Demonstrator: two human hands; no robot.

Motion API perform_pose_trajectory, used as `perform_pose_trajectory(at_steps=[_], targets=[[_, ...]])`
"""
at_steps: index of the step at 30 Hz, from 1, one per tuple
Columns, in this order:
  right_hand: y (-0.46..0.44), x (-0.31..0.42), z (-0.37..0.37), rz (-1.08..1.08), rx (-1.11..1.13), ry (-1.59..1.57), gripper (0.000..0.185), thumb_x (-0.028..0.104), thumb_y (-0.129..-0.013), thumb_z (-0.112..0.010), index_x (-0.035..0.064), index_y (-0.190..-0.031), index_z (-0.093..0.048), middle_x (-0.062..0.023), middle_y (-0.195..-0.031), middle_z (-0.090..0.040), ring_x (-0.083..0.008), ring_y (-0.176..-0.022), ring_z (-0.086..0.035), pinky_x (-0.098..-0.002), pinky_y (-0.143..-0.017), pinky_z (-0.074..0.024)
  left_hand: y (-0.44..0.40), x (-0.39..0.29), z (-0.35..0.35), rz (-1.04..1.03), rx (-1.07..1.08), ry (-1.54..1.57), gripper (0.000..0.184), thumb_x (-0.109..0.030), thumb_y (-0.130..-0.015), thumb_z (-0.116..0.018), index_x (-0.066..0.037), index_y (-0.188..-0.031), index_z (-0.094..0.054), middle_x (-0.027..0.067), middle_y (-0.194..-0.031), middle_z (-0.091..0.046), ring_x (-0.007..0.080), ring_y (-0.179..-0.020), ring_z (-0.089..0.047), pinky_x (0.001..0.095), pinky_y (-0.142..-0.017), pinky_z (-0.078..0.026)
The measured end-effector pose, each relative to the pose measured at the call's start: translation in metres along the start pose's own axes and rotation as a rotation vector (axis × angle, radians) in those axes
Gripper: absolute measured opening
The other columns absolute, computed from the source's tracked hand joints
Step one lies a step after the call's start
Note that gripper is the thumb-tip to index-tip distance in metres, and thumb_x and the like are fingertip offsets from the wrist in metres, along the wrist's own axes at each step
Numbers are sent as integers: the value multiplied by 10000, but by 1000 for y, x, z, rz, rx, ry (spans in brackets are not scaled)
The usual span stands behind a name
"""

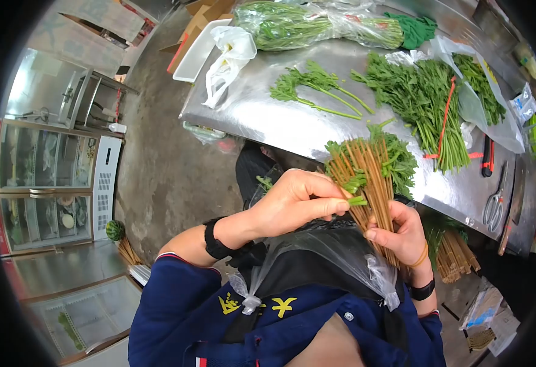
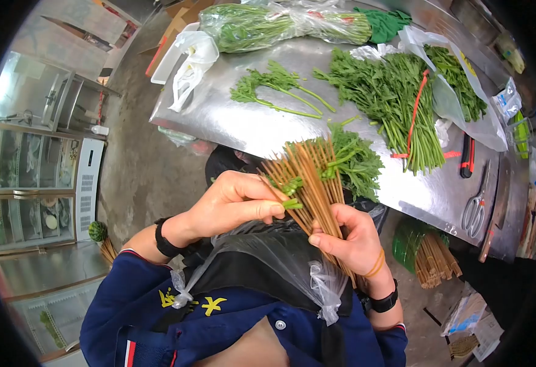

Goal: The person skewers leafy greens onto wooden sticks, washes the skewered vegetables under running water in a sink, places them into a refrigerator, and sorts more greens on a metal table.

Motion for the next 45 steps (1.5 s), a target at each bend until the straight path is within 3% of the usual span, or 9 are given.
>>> perform_pose_trajectory(at_steps=[9,15,19,22,25,30,39,41,45], targets=[[-4,7,10,163,77,-279,202,41,-699,-641,30,-878,-548,-115,-919,-612,-172,-879,-567,-289,-805,-423,4,-2,8,-29,-166,220,150,-96,-822,-581,32,-899,-584,49,-803,-598,104,-708,-549,233,-649,-447],[-2,0,16,184,125,-356,257,125,-655,-653,18,-856,-535,-128,-824,-600,-237,-848,-583,-358,-800,-452,-5,-25,17,-341,-222,-434,127,-91,-781,-623,-15,-873,-576,10,-865,-538,94,-843,-501,249,-761,-394],[1,-4,25,178,95,-405,249,118,-638,-632,-14,-816,-518,-153,-726,-583,-325,-889,-578,-442,-736,-511,-21,-22,40,-175,-187,-117,129,-121,-730,-653,-51,-818,-590,0,-835,-530,113,-798,-486,262,-733,-389],[3,-6,31,228,119,-449,258,117,-636,-629,-31,-817,-522,-169,-690,-574,-362,-916,-557,-459,-671,-535,-51,-32,78,-261,-348,-645,128,-89,-744,-617,-40,-860,-590,53,-846,-539,158,-782,-524,266,-725,-410],[5,-6,31,176,119,-455,259,149,-590,-626,-41,-764,-608,-182,-815,-617,-284,-853,-585,-360,-816,-428,-96,-7,81,-292,-356,-1005,148,-111,-718,-623,-51,-852,-599,85,-828,-542,231,-790,-527,318,-720,-411],[10,-3,38,201,88,-457,269,144,-584,-625,-47,-773,-609,-199,-845,-614,-283,-841,-586,-352,-821,-425,-131,11,61,-447,-336,-1258,135,-117,-687,-625,-58,-803,-588,95,-761,-528,289,-824,-499,379,-745,-389],[9,2,40,306,65,-489,242,134,-630,-610,-24,-794,-530,-129,-708,-537,-297,-787,-573,-408,-651,-534,-120,21,75,-391,-382,-1198,85,-64,-737,-564,-23,-810,-550,144,-808,-550,317,-791,-527,378,-728,-414],[9,8,38,315,69,-488,228,126,-637,-602,-18,-797,-527,-112,-690,-523,-277,-765,-568,-394,-647,-529,-97,-2,88,-567,-563,-954,99,-59,-786,-531,-24,-874,-560,96,-778,-562,244,-720,-550,318,-645,-441],[13,7,45,224,-55,-370,233,87,-649,-567,-26,-850,-534,-92,-691,-543,-224,-737,-571,-346,-661,-500,-46,-29,146,-363,-625,63,165,-134,-857,-523,-20,-971,-559,30,-863,-565,77,-704,-508,230,-566,-440]])
Point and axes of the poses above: each hand's wrist, its own y-axis away from the middle knuckle, its own z-axis out of the back of the hand, x = y × z, the point moved 9 cm from there along -y, towards the middle knuckle
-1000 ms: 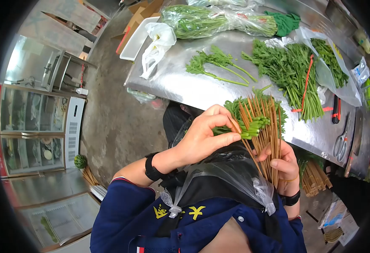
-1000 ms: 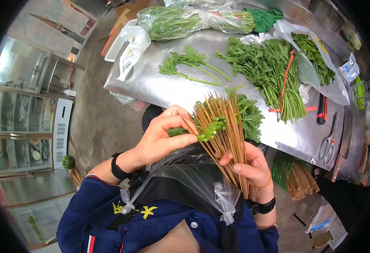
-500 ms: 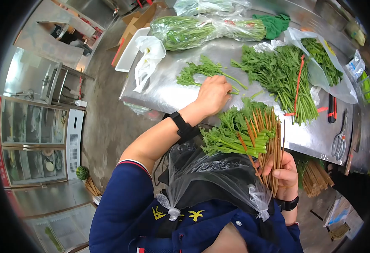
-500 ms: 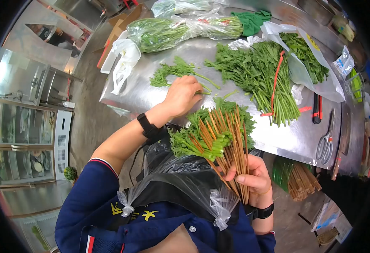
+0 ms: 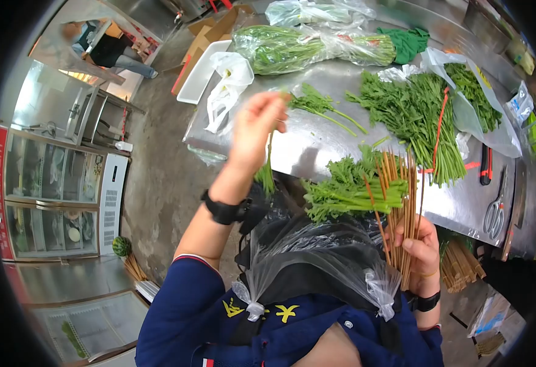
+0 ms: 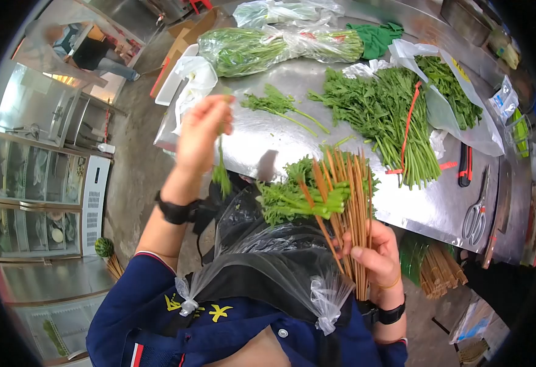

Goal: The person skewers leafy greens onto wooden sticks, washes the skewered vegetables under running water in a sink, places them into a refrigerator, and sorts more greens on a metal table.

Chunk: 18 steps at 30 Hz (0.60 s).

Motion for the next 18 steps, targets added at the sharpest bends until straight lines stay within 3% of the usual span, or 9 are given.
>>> perform_pose_trajectory(at_steps=[1,4,7,11,14,15,18], targets=[[-3,1,0,-39,-31,33,247,70,-647,-552,-36,-870,-548,-88,-703,-568,-206,-737,-587,-339,-700,-491,3,-11,12,85,-39,171,183,-141,-861,-519,-11,-987,-547,25,-834,-561,81,-711,-506,221,-592,-434],[-14,14,-22,-110,-6,102,235,55,-688,-542,-29,-908,-544,-85,-743,-580,-172,-729,-586,-299,-654,-497,14,-27,26,140,-60,332,216,-145,-881,-482,21,-1010,-534,15,-770,-534,87,-718,-492,211,-597,-410],[-15,8,-25,-137,-34,140,226,61,-705,-553,-18,-917,-552,-91,-803,-593,-152,-715,-582,-277,-631,-492,23,-10,13,244,47,539,214,-141,-880,-483,19,-1010,-539,19,-785,-539,90,-715,-493,206,-594,-406],[-4,1,-21,-82,-65,86,227,74,-691,-580,-11,-901,-560,-94,-794,-598,-143,-670,-568,-253,-608,-471,19,6,7,201,27,184,200,-162,-858,-529,4,-963,-567,14,-799,-545,79,-689,-489,193,-592,-396],[2,7,-16,-9,-76,40,229,88,-677,-593,-7,-882,-556,-113,-786,-596,-150,-657,-565,-255,-607,-465,-2,11,-4,-169,84,-615,142,-98,-805,-580,23,-879,-594,23,-780,-544,76,-673,-491,212,-599,-403],[3,9,-14,1,-85,41,229,88,-677,-593,-7,-882,-556,-113,-786,-596,-150,-657,-565,-255,-607,-465,-7,18,-14,-234,112,-676,137,-104,-759,-589,-16,-862,-605,104,-776,-554,195,-680,-555,304,-617,-444],[4,11,-9,-3,-87,12,234,94,-670,-595,-8,-877,-555,-118,-771,-589,-157,-641,-559,-260,-601,-462,-7,38,-62,-438,238,-943,101,-85,-720,-601,-47,-814,-602,95,-779,-534,241,-718,-540,339,-625,-440]])
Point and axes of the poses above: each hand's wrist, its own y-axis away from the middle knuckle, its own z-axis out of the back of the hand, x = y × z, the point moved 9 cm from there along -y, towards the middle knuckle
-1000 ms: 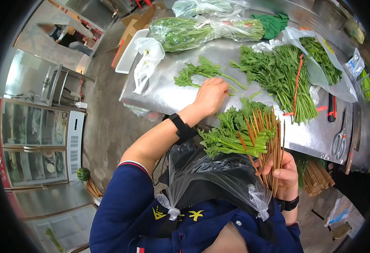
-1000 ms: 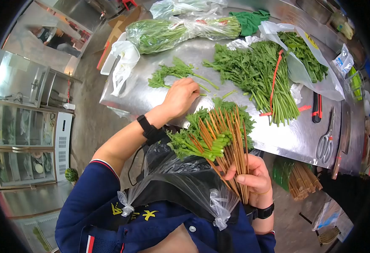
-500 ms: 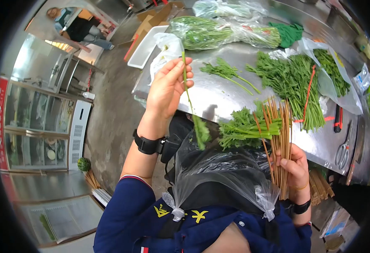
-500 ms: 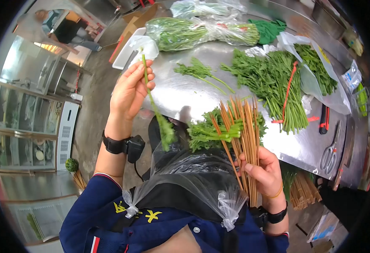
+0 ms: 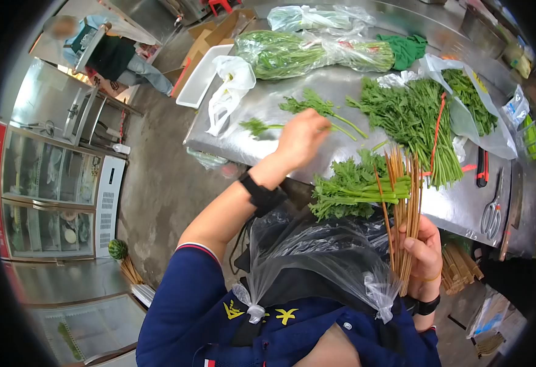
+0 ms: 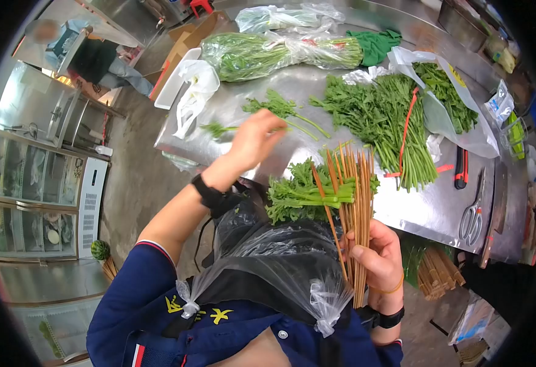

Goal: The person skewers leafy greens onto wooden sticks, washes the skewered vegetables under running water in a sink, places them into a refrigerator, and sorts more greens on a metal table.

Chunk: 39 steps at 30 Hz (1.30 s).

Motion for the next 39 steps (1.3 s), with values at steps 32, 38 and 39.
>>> perform_pose_trajectory(at_steps=[32,38,39], targets=[[-14,-9,-17,-83,114,157,232,16,-674,-590,4,-897,-527,-66,-817,-596,-111,-719,-558,-242,-672,-453,26,11,119,507,-175,1308,192,-201,-879,-488,-37,-955,-554,120,-987,-595,97,-784,-539,158,-487,-320],[-19,-12,-35,-155,134,381,243,-17,-677,-566,-9,-919,-539,-6,-808,-567,-62,-732,-511,-209,-681,-419,64,-21,71,651,126,1333,241,-188,-892,-461,-17,-1057,-502,47,-797,-569,71,-671,-528,147,-470,-330],[-21,-12,-36,-154,134,385,243,-17,-677,-566,-9,-919,-539,-6,-808,-567,-62,-732,-511,-209,-681,-419,69,-30,66,675,163,1323,245,-204,-890,-469,-31,-1059,-508,38,-774,-570,62,-642,-517,141,-466,-319]])
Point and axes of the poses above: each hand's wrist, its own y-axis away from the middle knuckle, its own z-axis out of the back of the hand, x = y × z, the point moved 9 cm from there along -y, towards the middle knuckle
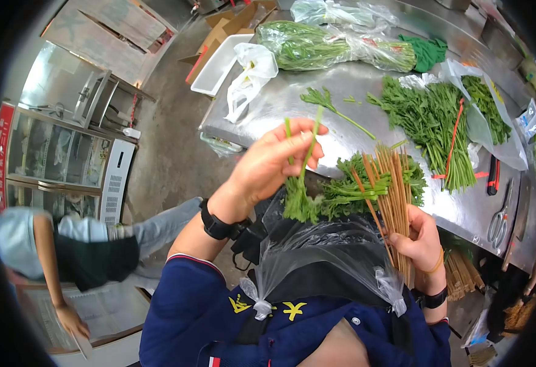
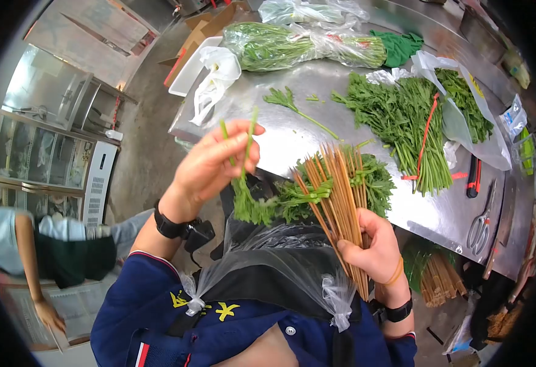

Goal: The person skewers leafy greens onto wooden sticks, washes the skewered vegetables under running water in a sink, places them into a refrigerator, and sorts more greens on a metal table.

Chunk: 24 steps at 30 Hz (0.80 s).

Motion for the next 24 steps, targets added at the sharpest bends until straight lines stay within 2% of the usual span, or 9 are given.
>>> perform_pose_trajectory(at_steps=[3,6,13,21,24], targets=[[-3,-1,-5,-1,13,79,213,0,-678,-582,-9,-889,-555,7,-786,-559,-45,-709,-497,-200,-648,-412,10,22,-14,91,35,-95,240,-231,-890,-473,-45,-1032,-526,16,-693,-559,58,-554,-492,151,-460,-316],[-4,-4,-7,-51,47,40,193,9,-679,-586,-9,-870,-563,9,-773,-559,-46,-697,-498,-199,-633,-409,16,31,-25,122,90,-54,233,-224,-889,-477,-17,-964,-553,35,-709,-570,71,-553,-492,166,-464,-324],[-2,-3,-11,-54,100,-42,102,7,-710,-605,-8,-809,-585,-6,-704,-583,-52,-653,-511,-199,-620,-414,14,28,-30,68,33,-33,250,-217,-865,-532,2,-980,-573,41,-737,-594,71,-592,-525,156,-463,-337],[-2,-6,-13,-70,122,-3,138,18,-699,-653,1,-814,-579,-1,-730,-586,-50,-663,-512,-196,-621,-414,15,27,-32,123,-5,-78,283,-216,-855,-537,35,-974,-590,38,-716,-603,67,-554,-495,162,-485,-345],[-3,-6,-14,-73,135,26,161,21,-692,-669,9,-817,-567,1,-731,-581,-49,-667,-511,-196,-621,-416,15,29,-31,122,2,-66,266,-237,-855,-549,10,-930,-608,14,-706,-587,51,-591,-505,156,-487,-350]])
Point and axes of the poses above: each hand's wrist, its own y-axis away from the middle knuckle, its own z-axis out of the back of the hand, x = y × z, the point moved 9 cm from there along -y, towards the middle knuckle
